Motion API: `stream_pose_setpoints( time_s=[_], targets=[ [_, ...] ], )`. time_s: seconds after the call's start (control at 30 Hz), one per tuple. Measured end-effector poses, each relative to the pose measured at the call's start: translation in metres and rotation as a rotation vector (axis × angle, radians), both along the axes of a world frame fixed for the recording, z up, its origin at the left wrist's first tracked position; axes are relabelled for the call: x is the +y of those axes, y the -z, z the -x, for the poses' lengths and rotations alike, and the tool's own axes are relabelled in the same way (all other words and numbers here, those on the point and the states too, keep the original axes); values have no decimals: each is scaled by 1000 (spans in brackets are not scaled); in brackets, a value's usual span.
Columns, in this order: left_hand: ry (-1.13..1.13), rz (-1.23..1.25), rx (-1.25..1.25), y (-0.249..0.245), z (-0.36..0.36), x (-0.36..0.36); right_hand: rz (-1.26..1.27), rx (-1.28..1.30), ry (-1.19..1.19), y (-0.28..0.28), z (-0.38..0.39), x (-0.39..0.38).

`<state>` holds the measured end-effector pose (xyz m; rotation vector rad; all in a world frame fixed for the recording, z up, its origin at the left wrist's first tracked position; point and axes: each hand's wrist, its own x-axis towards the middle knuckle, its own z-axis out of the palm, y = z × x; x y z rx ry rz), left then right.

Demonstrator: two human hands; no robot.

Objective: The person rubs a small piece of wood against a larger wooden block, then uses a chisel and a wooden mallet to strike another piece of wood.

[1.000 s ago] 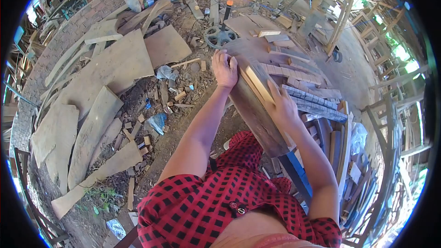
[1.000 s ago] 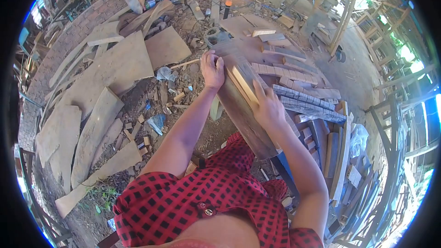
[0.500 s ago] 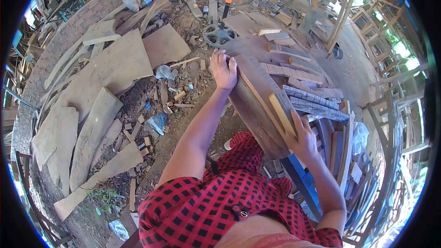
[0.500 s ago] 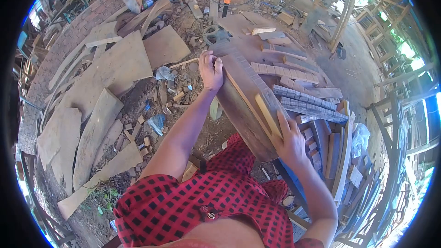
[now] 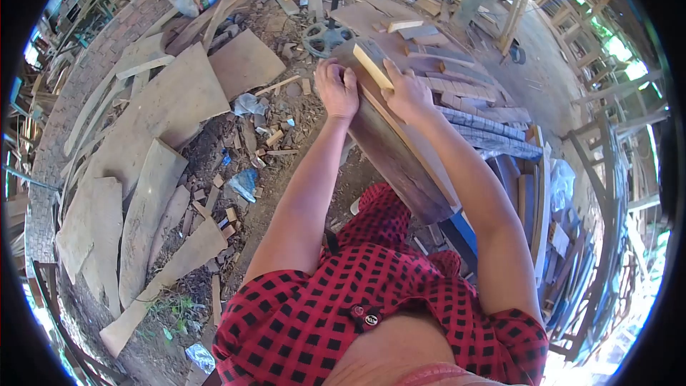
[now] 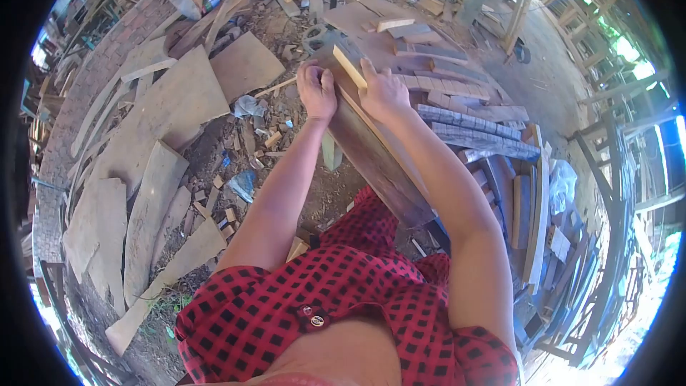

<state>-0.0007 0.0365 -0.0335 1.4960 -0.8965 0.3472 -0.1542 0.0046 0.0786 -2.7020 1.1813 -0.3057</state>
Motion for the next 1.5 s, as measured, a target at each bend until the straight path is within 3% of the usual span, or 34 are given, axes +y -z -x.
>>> stream_pose_setpoints(
  time_s=[0.27, 0.43, 0.53, 0.73, 0.8, 0.93, 1.07, 1.37, 1.5],
  targets=[
    [-49, 9, -85, 15, -7, -8, 82, -57, -46, -13, 169, 113],
    [-75, 11, -80, 13, -6, -8, 77, -36, -4, -15, 198, 138],
    [-60, -2, -48, 9, -3, -3, 29, -42, -3, -14, 177, 122],
    [-71, 27, -29, 0, -1, 2, 154, -65, -128, 8, 9, 15],
    [-72, 31, -22, -2, -1, 2, 103, -7, -71, -1, -42, -1],
    [-65, 47, -26, -7, 0, 6, 101, 3, -37, 3, -64, -9],
    [-54, 36, -24, -7, -1, 9, 145, 13, -83, 2, -22, 15],
    [-73, 19, -53, 9, -4, -4, 88, -33, -77, -15, 186, 121],
    [-71, 23, -66, 12, -5, -6, 60, -16, -26, -20, 202, 132]
  ],
)
